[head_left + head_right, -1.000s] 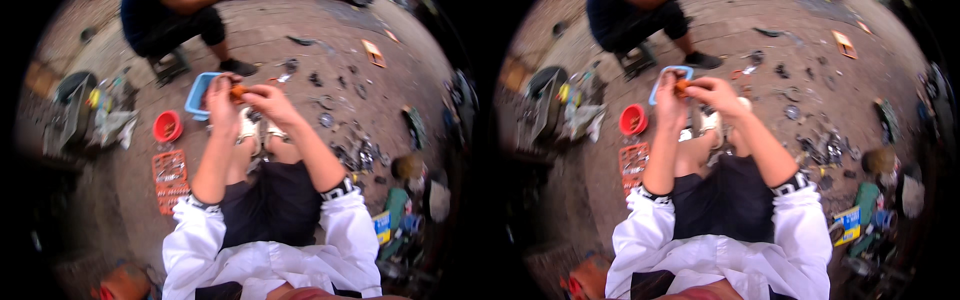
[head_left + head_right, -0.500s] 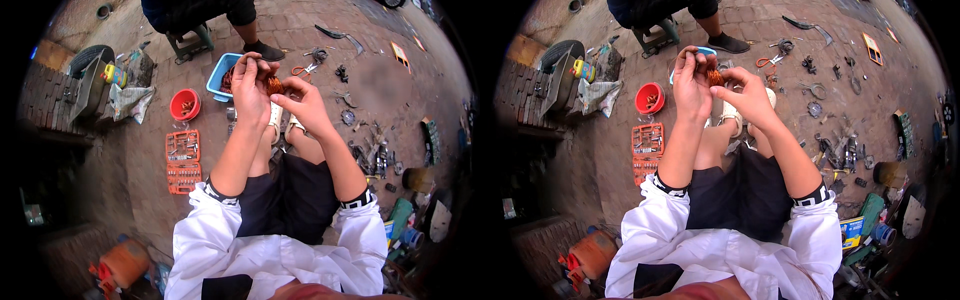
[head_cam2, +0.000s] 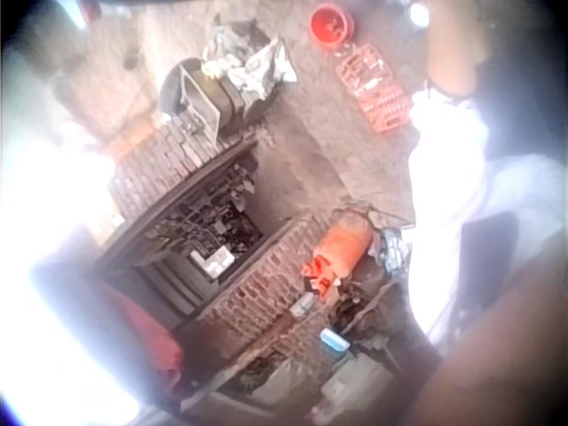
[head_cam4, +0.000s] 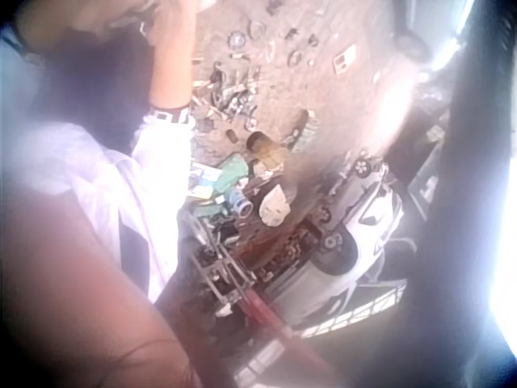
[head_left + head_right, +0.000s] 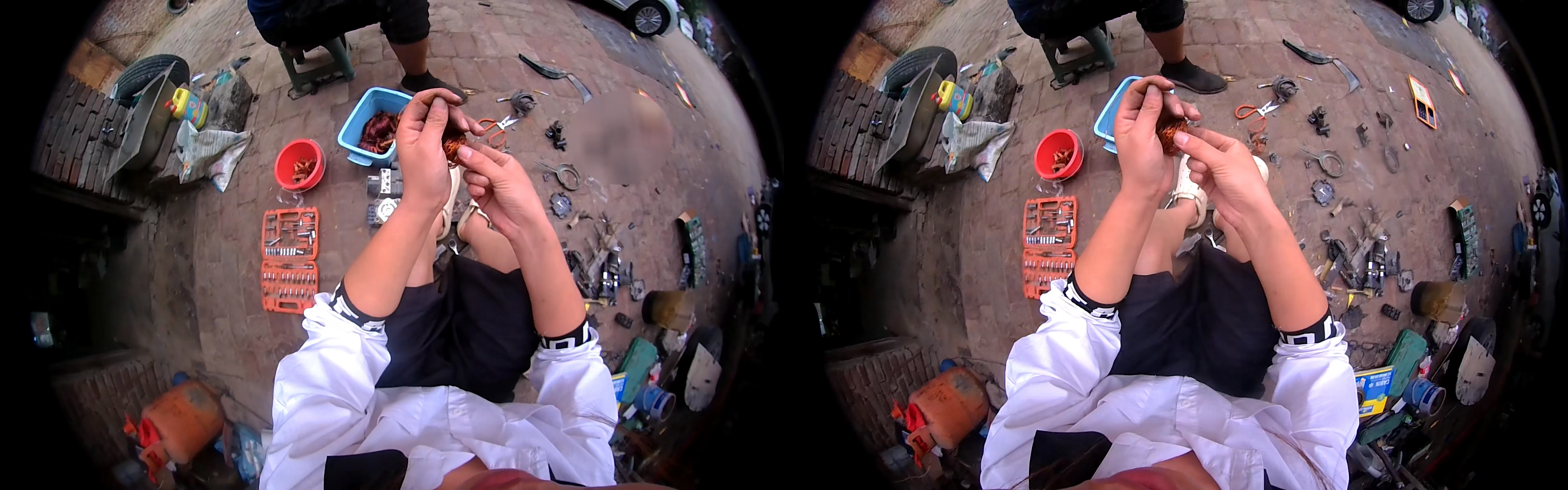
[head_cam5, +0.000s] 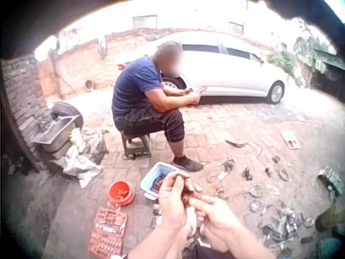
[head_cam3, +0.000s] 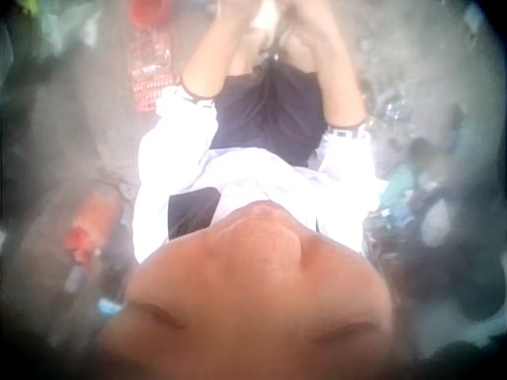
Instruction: The person sits on the ground and uses a screwdriver to disassemble a small mechanical part, removing a copper coil. They then reassemble the part by hand, placing the coil back inside and securing the casing.
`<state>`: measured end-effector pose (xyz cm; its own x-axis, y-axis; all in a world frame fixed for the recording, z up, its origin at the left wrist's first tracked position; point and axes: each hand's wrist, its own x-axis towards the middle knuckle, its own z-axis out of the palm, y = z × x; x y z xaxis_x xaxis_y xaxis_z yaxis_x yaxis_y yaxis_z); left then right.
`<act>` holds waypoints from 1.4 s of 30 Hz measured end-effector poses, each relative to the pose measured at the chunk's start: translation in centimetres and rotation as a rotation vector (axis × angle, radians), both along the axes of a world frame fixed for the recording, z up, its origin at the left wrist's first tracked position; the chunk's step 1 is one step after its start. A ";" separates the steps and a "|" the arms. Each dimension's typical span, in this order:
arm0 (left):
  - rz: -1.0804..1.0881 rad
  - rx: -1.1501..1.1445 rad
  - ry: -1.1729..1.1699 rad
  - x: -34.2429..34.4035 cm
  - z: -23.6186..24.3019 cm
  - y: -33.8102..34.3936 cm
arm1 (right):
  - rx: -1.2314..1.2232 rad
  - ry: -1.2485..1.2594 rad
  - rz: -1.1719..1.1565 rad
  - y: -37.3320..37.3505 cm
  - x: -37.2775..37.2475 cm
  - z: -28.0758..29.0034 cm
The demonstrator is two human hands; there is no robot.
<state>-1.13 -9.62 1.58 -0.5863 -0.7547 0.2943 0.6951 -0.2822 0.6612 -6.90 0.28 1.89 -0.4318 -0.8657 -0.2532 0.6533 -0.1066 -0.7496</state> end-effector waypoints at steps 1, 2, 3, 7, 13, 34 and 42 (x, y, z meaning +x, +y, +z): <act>0.013 -0.014 0.003 -0.1 0.0 0.0 | -0.020 -0.072 -0.016 0.0 0.2 0.1; 0.026 -0.028 0.007 -0.1 -0.1 0.0 | -0.036 -0.117 -0.020 0.2 0.3 0.2; 0.043 -0.045 0.005 0.0 -0.1 0.0 | -0.066 -0.160 -0.013 0.2 0.3 0.1; 0.016 -0.059 0.003 -0.2 0.2 0.6 | -0.217 -0.299 0.042 0.7 -0.3 -0.2; -0.054 -0.066 0.044 0.0 0.5 1.2 | -0.177 -0.195 -0.014 1.0 0.3 0.2; -0.245 0.089 0.011 -1.1 0.1 3.0 | 0.069 0.190 -0.088 2.2 0.6 0.6; -0.289 0.107 0.039 0.0 0.2 1.6 | -0.127 0.036 0.070 1.9 -0.7 -1.3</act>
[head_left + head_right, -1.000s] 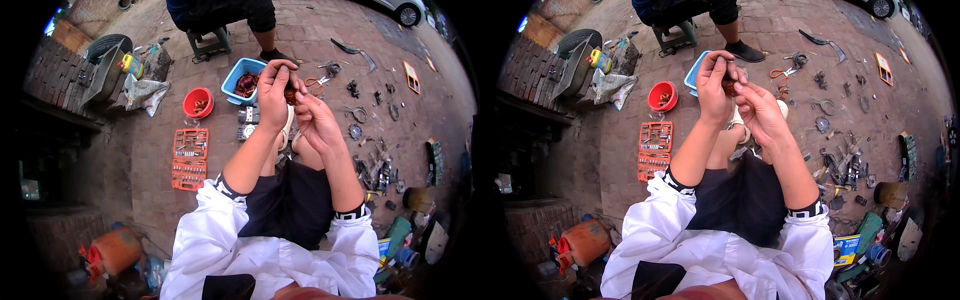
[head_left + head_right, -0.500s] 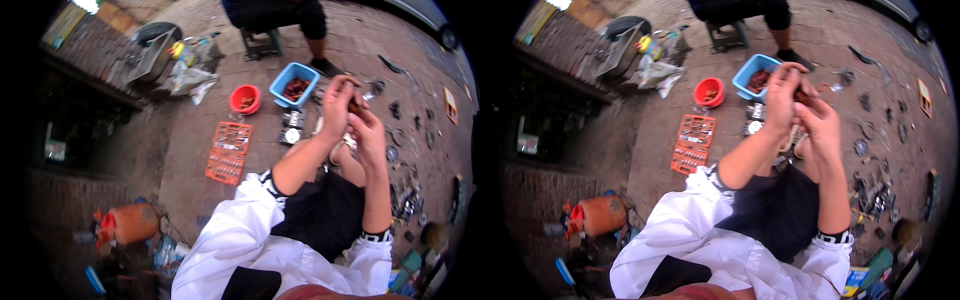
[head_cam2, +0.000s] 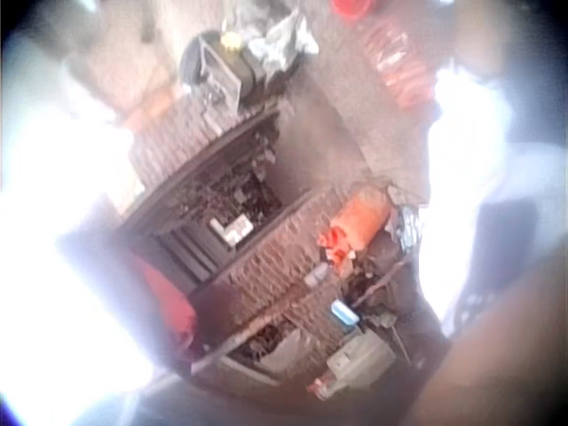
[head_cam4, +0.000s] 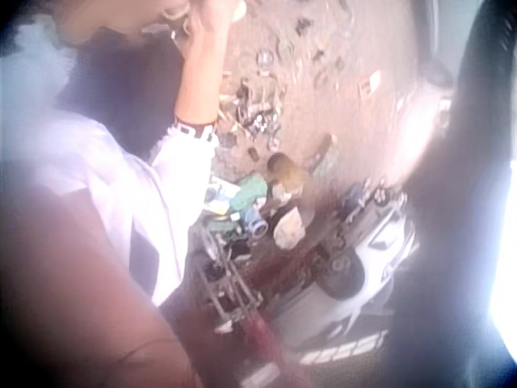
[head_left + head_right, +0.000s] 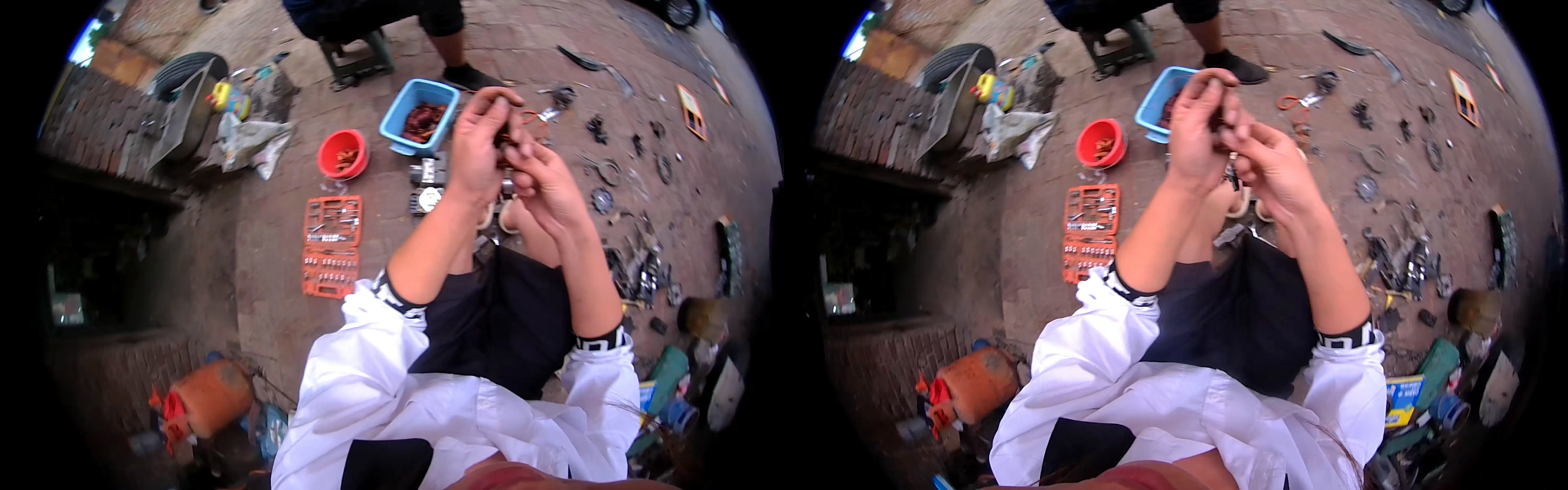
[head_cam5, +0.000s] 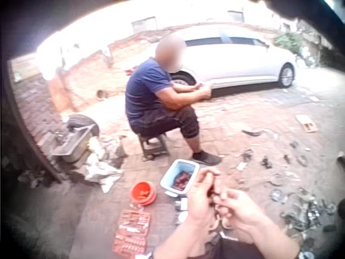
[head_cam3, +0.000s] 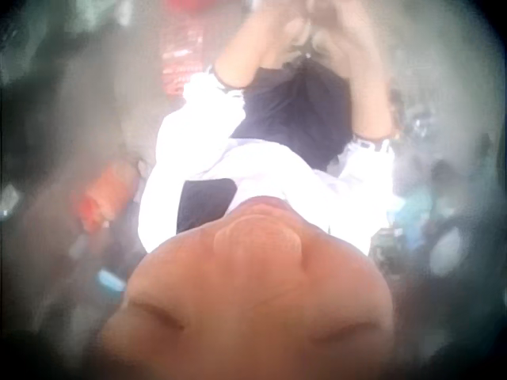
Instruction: The person sits on the ground and uses a screwdriver to disassemble a small mechanical part, removing a copper coil. They then reassemble the part by hand, placing the coil back inside and securing the casing.
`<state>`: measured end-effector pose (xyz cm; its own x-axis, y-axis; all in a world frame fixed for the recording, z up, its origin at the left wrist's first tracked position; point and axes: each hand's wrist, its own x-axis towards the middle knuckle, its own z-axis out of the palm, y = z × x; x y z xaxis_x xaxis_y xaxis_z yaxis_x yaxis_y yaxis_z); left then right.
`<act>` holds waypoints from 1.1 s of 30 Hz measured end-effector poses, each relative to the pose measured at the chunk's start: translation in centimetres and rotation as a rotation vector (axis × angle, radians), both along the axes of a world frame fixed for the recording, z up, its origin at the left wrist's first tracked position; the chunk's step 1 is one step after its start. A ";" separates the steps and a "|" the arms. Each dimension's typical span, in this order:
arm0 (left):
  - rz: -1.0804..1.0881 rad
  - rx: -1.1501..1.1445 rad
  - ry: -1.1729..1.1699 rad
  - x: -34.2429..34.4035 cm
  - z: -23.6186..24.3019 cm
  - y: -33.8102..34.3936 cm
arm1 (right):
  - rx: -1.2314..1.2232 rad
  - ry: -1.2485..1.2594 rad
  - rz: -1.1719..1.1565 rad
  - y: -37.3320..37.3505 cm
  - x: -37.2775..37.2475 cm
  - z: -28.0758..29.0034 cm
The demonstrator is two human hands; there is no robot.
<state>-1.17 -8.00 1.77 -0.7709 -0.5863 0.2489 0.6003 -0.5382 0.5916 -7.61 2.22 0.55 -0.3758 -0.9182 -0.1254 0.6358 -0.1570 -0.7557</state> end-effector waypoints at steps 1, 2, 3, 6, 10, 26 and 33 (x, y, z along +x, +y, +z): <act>-0.011 -0.010 0.005 0.0 0.0 -0.1 | -0.013 -0.037 -0.009 0.0 0.1 0.3; -0.010 -0.015 0.023 -0.2 -0.2 -0.1 | -0.007 -0.056 -0.015 0.0 0.2 0.3; -0.018 -0.020 0.022 -0.1 -0.2 -0.2 | -0.007 -0.078 -0.016 -0.1 0.4 0.2; -0.056 -0.030 0.026 0.3 -0.1 -0.3 | -0.013 -0.104 -0.006 0.1 0.6 0.1; -0.061 -0.092 -0.017 0.6 -0.2 -0.2 | -0.009 -0.084 0.010 0.1 0.6 -0.2; 0.248 -0.787 -0.367 0.6 -2.2 -2.4 | 0.135 -0.031 -0.061 0.8 -0.6 0.6; 0.375 -1.192 -0.409 1.1 -2.5 -3.6 | 0.147 -0.063 -0.054 1.1 -1.2 0.7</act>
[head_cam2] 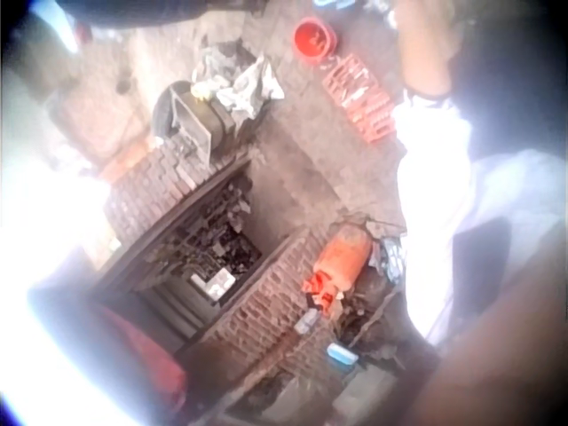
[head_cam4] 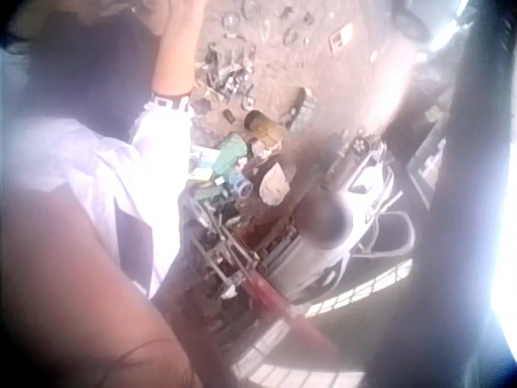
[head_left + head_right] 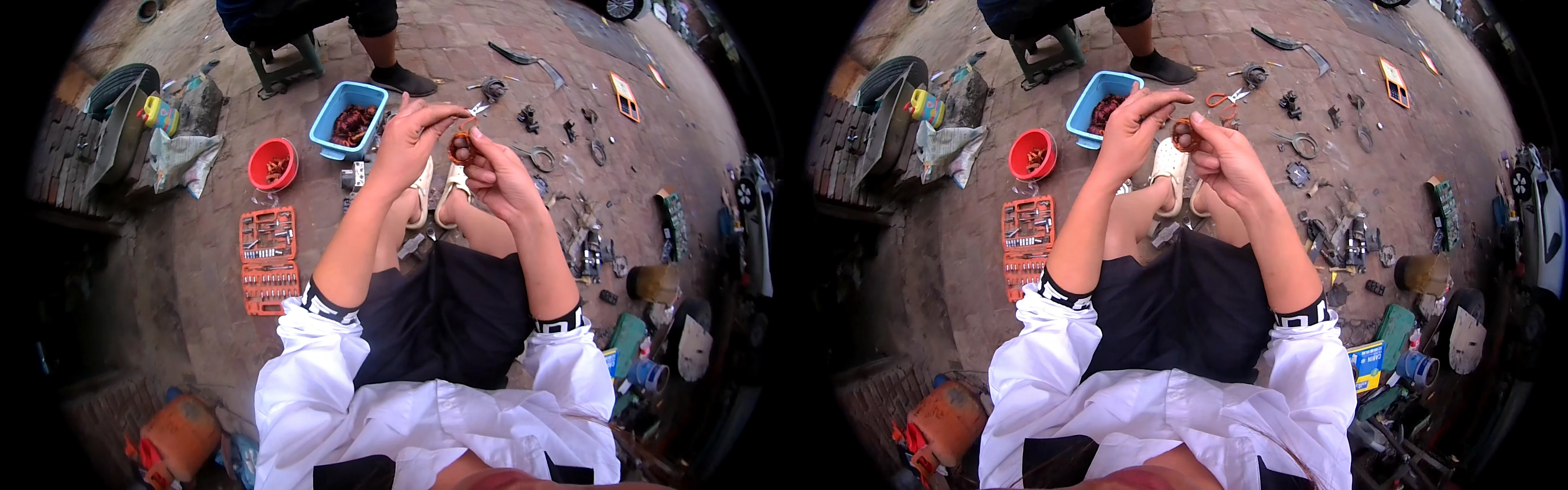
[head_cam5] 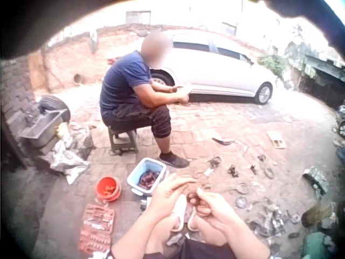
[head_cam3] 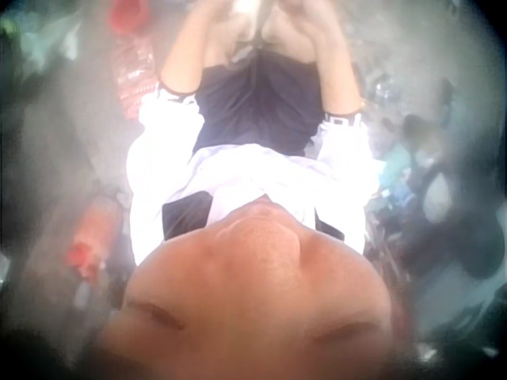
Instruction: The person sits on the ground and uses a screwdriver to disassemble a small mechanical part, removing a copper coil. They then reassemble the part by hand, placing the coil back inside and securing the casing.
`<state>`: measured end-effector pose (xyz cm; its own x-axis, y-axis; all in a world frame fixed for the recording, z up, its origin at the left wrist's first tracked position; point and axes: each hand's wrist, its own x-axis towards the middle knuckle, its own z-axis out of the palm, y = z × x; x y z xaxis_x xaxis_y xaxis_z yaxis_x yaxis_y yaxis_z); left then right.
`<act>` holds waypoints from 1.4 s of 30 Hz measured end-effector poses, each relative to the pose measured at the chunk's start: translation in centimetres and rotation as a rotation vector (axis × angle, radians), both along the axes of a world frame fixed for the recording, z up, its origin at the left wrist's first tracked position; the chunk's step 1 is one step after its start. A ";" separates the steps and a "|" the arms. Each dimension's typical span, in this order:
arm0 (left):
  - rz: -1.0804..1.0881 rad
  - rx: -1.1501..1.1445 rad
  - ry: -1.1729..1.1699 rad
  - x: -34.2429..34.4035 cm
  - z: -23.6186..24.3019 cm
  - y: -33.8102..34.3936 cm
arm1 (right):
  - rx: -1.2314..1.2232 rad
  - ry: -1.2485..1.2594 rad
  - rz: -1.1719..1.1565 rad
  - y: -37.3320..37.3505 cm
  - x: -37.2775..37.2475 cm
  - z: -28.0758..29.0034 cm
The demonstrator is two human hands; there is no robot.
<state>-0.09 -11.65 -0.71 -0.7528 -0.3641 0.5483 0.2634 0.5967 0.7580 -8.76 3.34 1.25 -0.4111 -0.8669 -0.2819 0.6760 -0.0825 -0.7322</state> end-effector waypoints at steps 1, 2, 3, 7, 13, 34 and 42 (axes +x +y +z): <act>-0.023 0.025 0.015 0.1 0.3 0.2 | 0.002 0.016 0.023 0.0 0.1 0.2; -0.024 0.020 0.000 0.2 0.1 0.1 | 0.008 0.004 0.015 0.1 0.2 0.1; -0.022 0.009 -0.017 0.4 0.1 -0.1 | 0.008 -0.009 0.012 -0.1 0.3 0.2; -0.039 0.067 -0.016 0.7 0.4 0.0 | 0.016 0.016 0.015 0.0 0.6 0.6; -0.004 0.002 -0.024 0.4 -0.2 0.0 | 0.012 0.056 0.058 0.0 0.3 0.1; 0.110 0.237 0.009 -0.3 -1.0 -0.3 | -0.007 0.324 0.019 0.2 -0.2 -0.1; 0.157 0.235 -0.028 0.2 -0.3 -0.3 | 0.132 0.432 -0.177 -0.1 -1.3 -1.3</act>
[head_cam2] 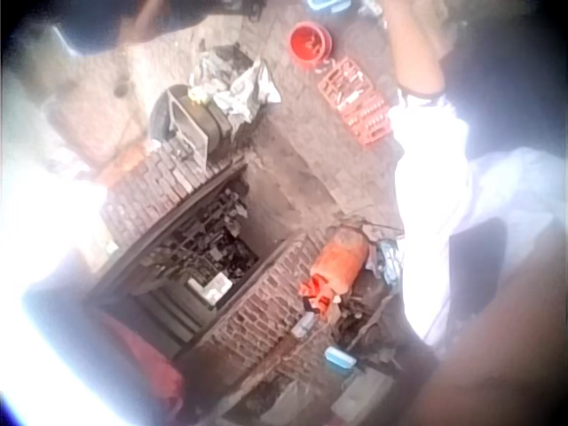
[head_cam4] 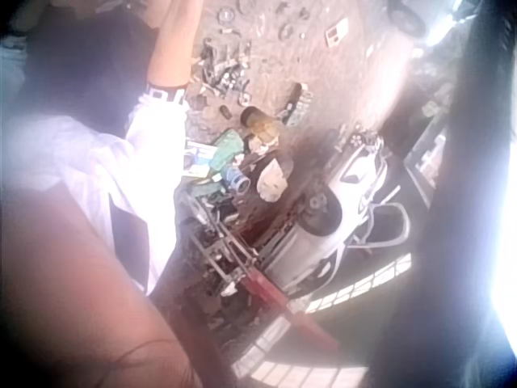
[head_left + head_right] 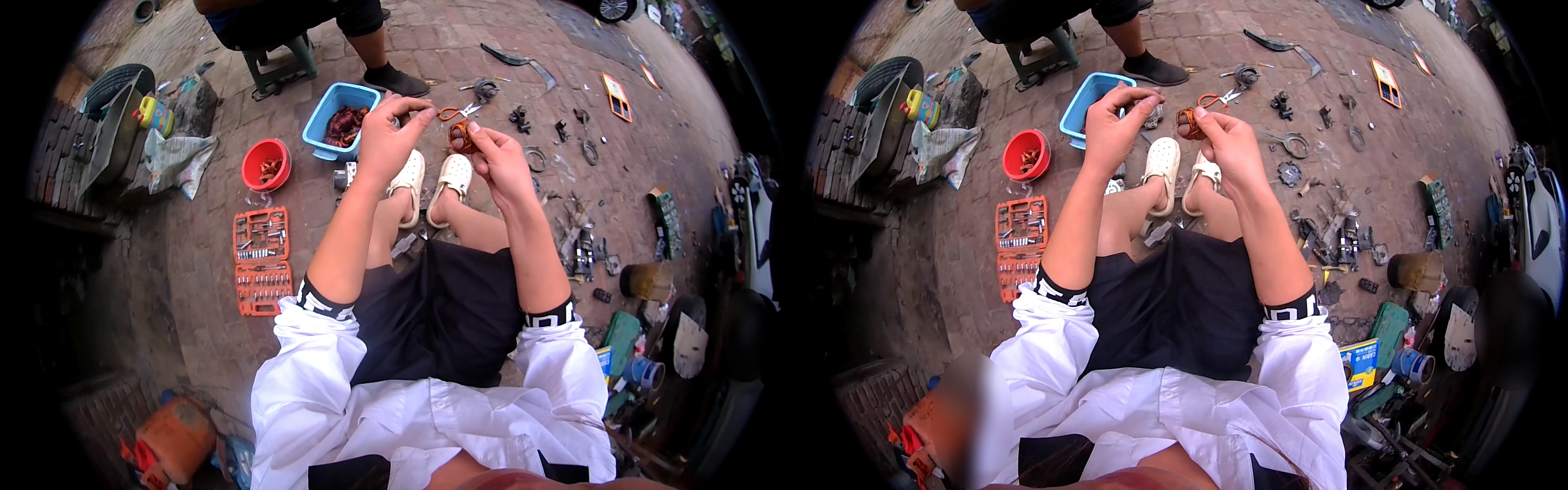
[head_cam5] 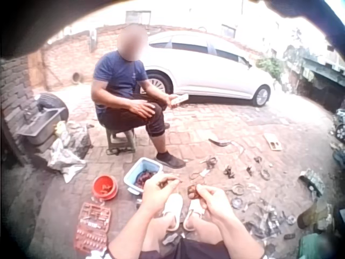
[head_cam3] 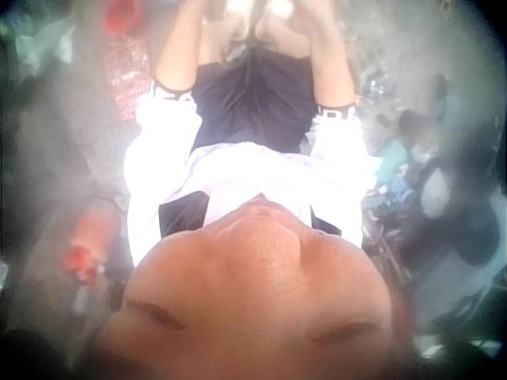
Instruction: The person sits on the ground and uses a screwdriver to disassemble a small mechanical part, removing a copper coil. They then reassemble the part by hand, placing the coil back inside and securing the casing.
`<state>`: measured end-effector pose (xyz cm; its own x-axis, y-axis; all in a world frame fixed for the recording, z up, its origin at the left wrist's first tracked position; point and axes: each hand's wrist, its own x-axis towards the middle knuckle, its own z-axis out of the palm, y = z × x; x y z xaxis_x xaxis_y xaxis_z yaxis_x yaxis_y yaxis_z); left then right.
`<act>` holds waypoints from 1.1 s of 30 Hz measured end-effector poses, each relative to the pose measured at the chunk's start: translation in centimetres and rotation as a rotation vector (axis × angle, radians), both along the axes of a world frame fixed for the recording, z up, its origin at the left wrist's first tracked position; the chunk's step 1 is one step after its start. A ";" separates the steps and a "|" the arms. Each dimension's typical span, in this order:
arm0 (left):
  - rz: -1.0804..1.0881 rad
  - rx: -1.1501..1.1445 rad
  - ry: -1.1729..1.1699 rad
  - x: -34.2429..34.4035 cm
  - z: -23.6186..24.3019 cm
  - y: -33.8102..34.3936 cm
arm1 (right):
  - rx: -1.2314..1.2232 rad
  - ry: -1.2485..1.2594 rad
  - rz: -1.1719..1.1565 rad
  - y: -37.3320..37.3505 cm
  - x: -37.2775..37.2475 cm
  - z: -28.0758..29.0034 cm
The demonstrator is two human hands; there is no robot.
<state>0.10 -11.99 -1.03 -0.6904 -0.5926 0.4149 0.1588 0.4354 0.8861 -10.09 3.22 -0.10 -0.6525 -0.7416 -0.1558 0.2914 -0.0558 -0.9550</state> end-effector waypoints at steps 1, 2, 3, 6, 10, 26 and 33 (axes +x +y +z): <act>0.000 -0.032 0.038 -0.1 0.0 0.0 | 0.006 0.003 -0.018 0.0 0.0 0.0; -0.001 -0.064 0.075 -0.2 0.1 -0.1 | 0.004 0.008 0.002 0.1 0.0 0.3; 0.002 -0.097 0.110 -0.2 0.1 -0.1 | 0.001 0.010 0.025 0.1 0.2 0.7; -0.026 0.176 0.139 0.0 0.1 -0.4 | -0.035 -0.054 0.134 0.2 0.6 1.4; -0.027 0.237 0.137 0.1 0.0 -0.5 | -0.067 -0.163 0.170 -0.2 1.2 2.0; 0.243 -0.182 0.195 -0.1 0.4 -0.2 | 0.038 0.101 0.032 0.0 0.5 0.6; 0.267 -0.234 0.185 0.0 0.5 -0.3 | 0.026 0.086 0.044 -0.1 0.6 0.7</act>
